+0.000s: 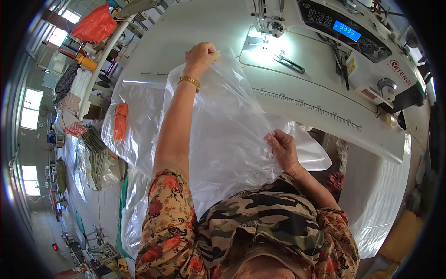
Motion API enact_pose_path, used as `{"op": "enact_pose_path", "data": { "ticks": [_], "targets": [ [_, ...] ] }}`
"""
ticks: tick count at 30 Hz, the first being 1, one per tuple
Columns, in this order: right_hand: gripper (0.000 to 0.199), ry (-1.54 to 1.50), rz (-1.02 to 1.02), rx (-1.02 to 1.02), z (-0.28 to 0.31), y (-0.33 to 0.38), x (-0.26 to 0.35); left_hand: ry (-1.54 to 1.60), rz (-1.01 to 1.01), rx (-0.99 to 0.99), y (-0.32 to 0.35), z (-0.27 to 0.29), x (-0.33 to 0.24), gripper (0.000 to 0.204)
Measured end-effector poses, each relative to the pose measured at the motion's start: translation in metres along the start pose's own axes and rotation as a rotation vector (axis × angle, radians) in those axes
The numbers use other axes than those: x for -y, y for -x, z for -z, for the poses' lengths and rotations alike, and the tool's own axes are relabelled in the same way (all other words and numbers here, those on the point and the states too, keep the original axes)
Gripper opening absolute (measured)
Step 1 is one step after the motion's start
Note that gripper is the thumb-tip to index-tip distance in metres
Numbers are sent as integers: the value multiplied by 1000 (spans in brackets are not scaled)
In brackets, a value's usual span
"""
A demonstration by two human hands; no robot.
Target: Operating an industrial sewing machine to sew and finish large white plastic bags.
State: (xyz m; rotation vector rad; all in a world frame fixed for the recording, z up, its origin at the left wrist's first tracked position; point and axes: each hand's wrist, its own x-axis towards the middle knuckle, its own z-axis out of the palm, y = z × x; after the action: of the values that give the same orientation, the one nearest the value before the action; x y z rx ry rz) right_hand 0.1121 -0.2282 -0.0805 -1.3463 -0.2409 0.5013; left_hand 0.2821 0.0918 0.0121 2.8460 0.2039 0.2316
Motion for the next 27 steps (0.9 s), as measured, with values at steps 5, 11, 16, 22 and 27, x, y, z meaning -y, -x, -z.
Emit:
{"op": "enact_pose_path", "data": {
  "ticks": [5, 11, 16, 22, 27],
  "targets": [
    [21, 29, 9, -14, -2, 1, 2, 48, 6, -49, -6, -4, 3, 20],
    [19, 62, 14, -15, -4, 2, 6, 13, 75, -36, -3, -3, -1, 17],
    [13, 162, -21, -26, -6, 5, -1, 23, 43, -48, -4, -1, -1, 21],
    [8, 611, 271, -90, 5, 3, -24, 23, 7, 67, -8, -5, 4, 16],
    [24, 1008, 197, 164, 22, 13, -45, 106, -204, -4, 10, 18, -7, 17]
  ]
}}
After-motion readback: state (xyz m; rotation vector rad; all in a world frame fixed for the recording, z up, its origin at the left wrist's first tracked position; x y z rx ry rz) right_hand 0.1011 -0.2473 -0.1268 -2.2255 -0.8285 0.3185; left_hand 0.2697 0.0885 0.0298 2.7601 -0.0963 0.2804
